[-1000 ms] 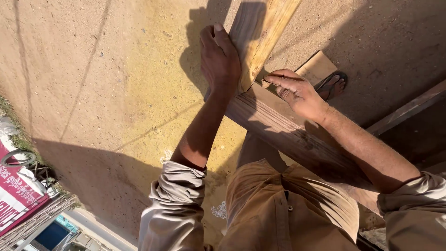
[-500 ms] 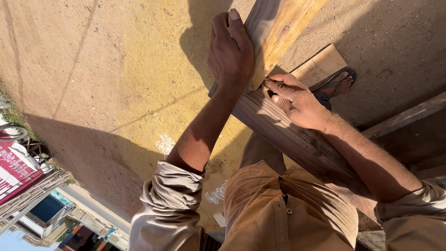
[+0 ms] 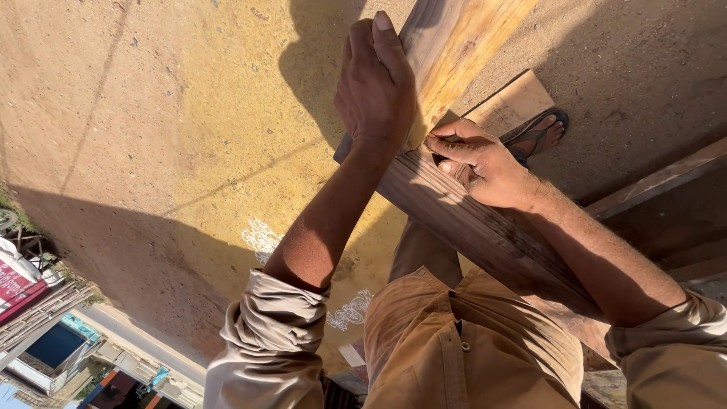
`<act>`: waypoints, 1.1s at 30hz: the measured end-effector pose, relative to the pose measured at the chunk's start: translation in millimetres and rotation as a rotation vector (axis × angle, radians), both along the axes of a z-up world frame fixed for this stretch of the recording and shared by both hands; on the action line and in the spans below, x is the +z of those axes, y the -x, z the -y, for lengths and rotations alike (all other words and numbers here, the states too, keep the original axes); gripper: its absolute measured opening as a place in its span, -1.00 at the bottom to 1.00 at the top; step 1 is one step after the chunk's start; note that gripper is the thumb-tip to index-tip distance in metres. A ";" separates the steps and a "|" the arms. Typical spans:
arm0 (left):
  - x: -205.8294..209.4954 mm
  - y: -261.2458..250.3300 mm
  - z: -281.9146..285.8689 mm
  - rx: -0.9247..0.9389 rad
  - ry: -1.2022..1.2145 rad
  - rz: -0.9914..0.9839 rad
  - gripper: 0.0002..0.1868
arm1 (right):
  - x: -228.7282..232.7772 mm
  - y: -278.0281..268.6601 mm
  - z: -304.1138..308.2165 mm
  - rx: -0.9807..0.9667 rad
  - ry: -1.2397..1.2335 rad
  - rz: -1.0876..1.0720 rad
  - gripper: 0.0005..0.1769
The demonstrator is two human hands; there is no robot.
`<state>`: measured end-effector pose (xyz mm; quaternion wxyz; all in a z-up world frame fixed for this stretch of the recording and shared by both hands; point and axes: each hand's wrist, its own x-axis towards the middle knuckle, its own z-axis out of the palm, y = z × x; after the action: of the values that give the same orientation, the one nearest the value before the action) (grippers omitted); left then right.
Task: Applying wood filler to gaps in a wooden frame and sanding it down.
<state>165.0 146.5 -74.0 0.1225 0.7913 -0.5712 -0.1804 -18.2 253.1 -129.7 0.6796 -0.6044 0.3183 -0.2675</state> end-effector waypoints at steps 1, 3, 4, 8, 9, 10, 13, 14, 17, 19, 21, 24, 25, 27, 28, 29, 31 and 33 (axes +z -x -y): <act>-0.3 0.0 0.0 0.001 0.000 -0.002 -0.51 | -1.2 -0.5 0.4 0.001 0.000 -0.002 -0.21; -0.4 -0.4 -1.5 -0.003 0.003 -0.021 -0.51 | -2.7 -1.5 0.3 0.067 -0.021 -0.056 -0.05; -1.3 -0.6 -2.1 0.002 -0.001 -0.022 -0.51 | 0.5 -1.3 3.7 0.072 -0.025 -0.057 -0.05; -4.8 -1.5 -1.9 -0.020 0.017 -0.007 -0.50 | 0.2 -2.2 13.3 0.100 0.018 -0.053 -0.12; -5.7 -1.7 -1.1 -0.025 0.016 0.004 -0.49 | -2.9 -2.6 14.9 0.092 0.072 -0.039 -0.17; -3.8 -1.3 0.3 -0.027 0.020 0.005 -0.49 | -2.3 -2.2 21.3 0.089 0.076 -0.039 -0.17; 2.4 0.3 3.3 -0.014 -0.030 0.011 -0.48 | 5.2 1.5 41.1 0.231 0.009 -0.094 -0.19; 2.3 0.7 5.4 -0.006 -0.037 0.017 -0.46 | 9.5 4.6 50.3 0.319 -0.076 -0.161 -0.17; 1.2 -0.5 4.3 -0.002 -0.058 0.033 -0.43 | 17.5 20.3 61.7 0.484 -0.219 -0.351 -0.16; 0.2 -0.8 4.9 -0.003 -0.069 0.042 -0.41 | 6.3 31.5 48.3 0.564 -0.273 -0.476 -0.20; 0.6 -1.9 4.5 0.014 -0.089 0.025 -0.39 | -19.4 39.6 17.6 -0.044 -0.267 -0.141 -0.50; 3.1 -0.2 3.3 -0.003 -0.058 0.047 -0.40 | -5.3 29.4 -2.9 -0.148 0.009 -0.160 -0.41; 2.8 -0.4 2.8 -0.001 -0.061 0.049 -0.40 | -6.4 24.6 -6.0 -0.146 0.006 -0.158 -0.41; 2.9 0.7 3.3 0.013 -0.059 0.042 -0.41 | -7.5 16.9 -10.6 -0.115 -0.022 -0.040 -0.22; 1.6 1.2 2.1 0.015 -0.059 0.041 -0.41 | -7.4 15.0 -12.0 -0.113 -0.022 -0.041 -0.22; 0.5 0.8 1.6 0.007 -0.043 0.046 -0.41 | -7.4 11.8 -12.8 -0.100 0.007 -0.033 -0.20; 1.9 0.4 2.4 0.002 -0.030 0.051 -0.41 | -6.1 7.1 -12.7 -0.084 0.032 -0.025 -0.16; 6.0 1.2 3.6 -0.004 -0.068 0.024 -0.38 | -3.3 5.2 -11.9 -0.081 0.038 0.074 -0.19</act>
<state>163.8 142.9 -68.1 0.0885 0.7958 -0.5679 -0.1906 -23.3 265.0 -133.0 0.6678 -0.5937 0.3119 -0.3230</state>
